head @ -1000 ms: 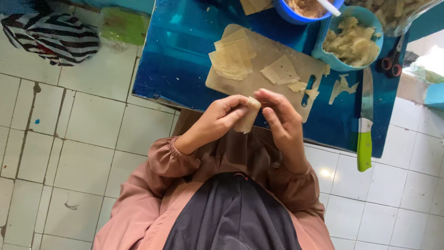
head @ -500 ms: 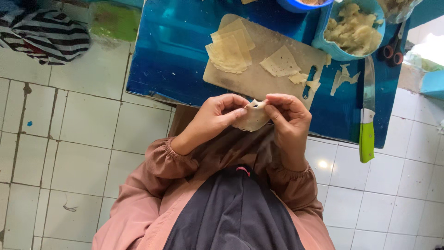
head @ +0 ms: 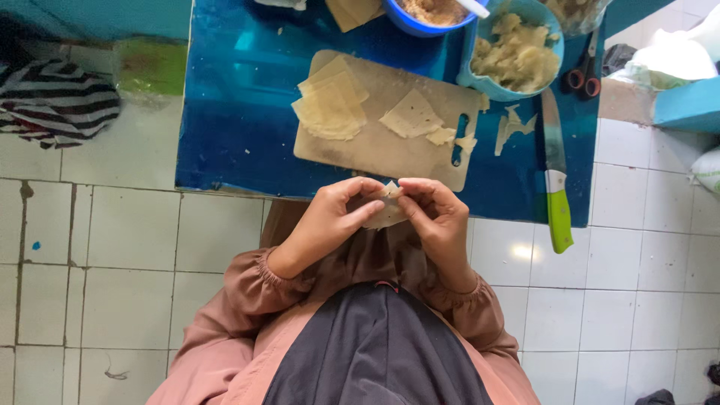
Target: The person folds thin square pastry wrappers on a cutting board, pressing and shaping each piece by hand and setting folded pieces aside. They occasionally scoop brown filling from a blue bowl with a spoon and place it onto a wrapper before folding it closed.
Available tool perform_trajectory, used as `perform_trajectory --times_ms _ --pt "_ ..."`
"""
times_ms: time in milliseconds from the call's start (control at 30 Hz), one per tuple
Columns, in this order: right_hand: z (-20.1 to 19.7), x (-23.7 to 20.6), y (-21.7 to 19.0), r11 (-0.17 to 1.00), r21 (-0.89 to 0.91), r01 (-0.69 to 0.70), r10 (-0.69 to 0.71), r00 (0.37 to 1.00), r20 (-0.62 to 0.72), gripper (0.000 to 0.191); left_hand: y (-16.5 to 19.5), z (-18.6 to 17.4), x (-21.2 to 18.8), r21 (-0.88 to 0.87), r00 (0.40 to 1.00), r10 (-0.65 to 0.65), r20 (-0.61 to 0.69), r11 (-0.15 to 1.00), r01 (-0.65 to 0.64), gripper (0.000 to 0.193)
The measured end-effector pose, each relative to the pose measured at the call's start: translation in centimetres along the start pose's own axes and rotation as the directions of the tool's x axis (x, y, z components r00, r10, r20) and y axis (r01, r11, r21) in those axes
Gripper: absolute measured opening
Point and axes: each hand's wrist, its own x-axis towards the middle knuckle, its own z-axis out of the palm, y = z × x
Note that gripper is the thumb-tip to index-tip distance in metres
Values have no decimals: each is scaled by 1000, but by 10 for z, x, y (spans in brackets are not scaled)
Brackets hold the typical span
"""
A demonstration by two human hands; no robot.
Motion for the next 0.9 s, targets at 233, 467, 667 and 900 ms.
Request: perform_trajectory --times_ms 233,467,667,900 --pt "-6 15 -19 971 -228 66 -76 996 -37 20 29 -1 18 255 971 240 -10 939 -230 21" --pt "-31 71 -29 464 -815 346 -445 887 123 22 50 -1 38 308 975 218 -48 932 -193 16" --pt "-59 78 -23 508 -812 287 -448 893 35 11 61 6 58 326 980 199 -11 927 -184 15" --pt "-84 77 -30 273 -945 180 -435 899 46 18 48 11 90 492 964 267 2 839 -234 23"
